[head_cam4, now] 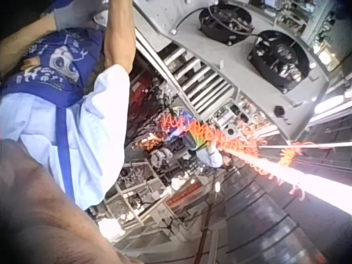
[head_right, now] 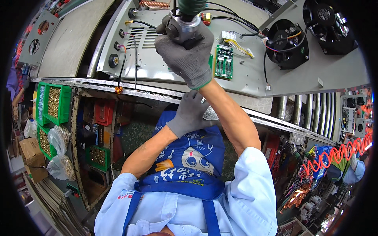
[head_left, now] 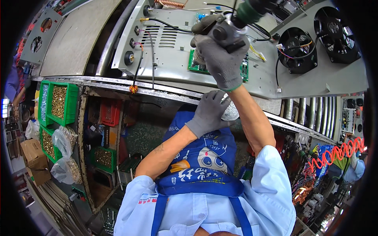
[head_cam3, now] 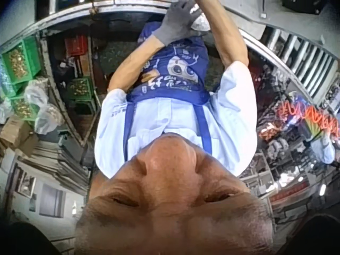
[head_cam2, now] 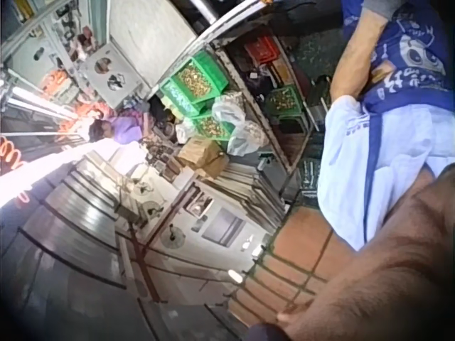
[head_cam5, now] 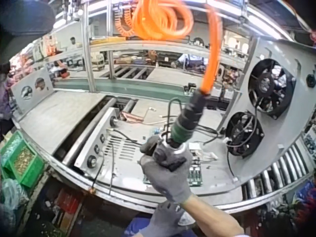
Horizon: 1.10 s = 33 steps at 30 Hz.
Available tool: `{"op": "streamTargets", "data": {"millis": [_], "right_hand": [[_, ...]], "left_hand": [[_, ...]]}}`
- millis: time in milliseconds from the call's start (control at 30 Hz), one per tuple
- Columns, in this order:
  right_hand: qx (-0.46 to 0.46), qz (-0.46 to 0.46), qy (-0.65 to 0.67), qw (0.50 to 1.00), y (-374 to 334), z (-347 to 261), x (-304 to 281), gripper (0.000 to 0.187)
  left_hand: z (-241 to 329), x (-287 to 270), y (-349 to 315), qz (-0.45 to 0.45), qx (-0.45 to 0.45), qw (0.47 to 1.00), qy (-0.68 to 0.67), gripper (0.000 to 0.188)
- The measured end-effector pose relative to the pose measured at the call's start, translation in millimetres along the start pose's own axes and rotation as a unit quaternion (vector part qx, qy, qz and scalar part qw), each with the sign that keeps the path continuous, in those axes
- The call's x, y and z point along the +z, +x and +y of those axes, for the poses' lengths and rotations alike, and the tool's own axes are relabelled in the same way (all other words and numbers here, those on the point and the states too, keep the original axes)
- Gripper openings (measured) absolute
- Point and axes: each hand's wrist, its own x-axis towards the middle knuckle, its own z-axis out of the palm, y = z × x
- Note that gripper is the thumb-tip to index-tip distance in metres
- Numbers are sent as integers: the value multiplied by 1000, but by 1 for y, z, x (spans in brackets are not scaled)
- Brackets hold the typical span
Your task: Assembling and wiring electronic components into an inverter unit housing on an assembly line.
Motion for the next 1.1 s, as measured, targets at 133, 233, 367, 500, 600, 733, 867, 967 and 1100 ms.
{"op": "streamTargets", "data": {"millis": [133, 233, 367, 500, 600, 733, 867, 967, 1100], "right_hand": [[59, -14, 5, 998, 0, 16, 9, 12], [68, -10, 5, 998, 1, 22, 12, 11], [15, -34, -27, 999, 5, 27, 18, 11], [-20, -35, -66, 997, 10, 44, 18, 13], [-23, -13, -72, 997, 13, 46, 20, 11], [-7, -36, 31, 999, 6, 25, 10, 15], [32, 20, 79, 996, -17, -24, -27, 17], [-5, 30, 4, 1000, -21, -34, -43, 15], [19, 22, 78, 997, -11, -16, -25, 15]], "left_hand": [[0, 6, -2, 16, 7, 1000, -5, 72], [-2, 7, -3, 27, 16, 999, -13, 71], [0, 7, -4, 35, 8, 999, -9, 68], [0, 6, -3, 17, 3, 1000, -12, 69], [1, 8, -3, 23, 9, 1000, 0, 70], [0, 2, 1, 23, 8, 1000, 10, 72], [4, 1, 1, 28, 11, 1000, 6, 74], [5, -1, 2, 27, 12, 999, 14, 75], [6, -4, 3, 2, -6, 1000, 30, 81]]}}
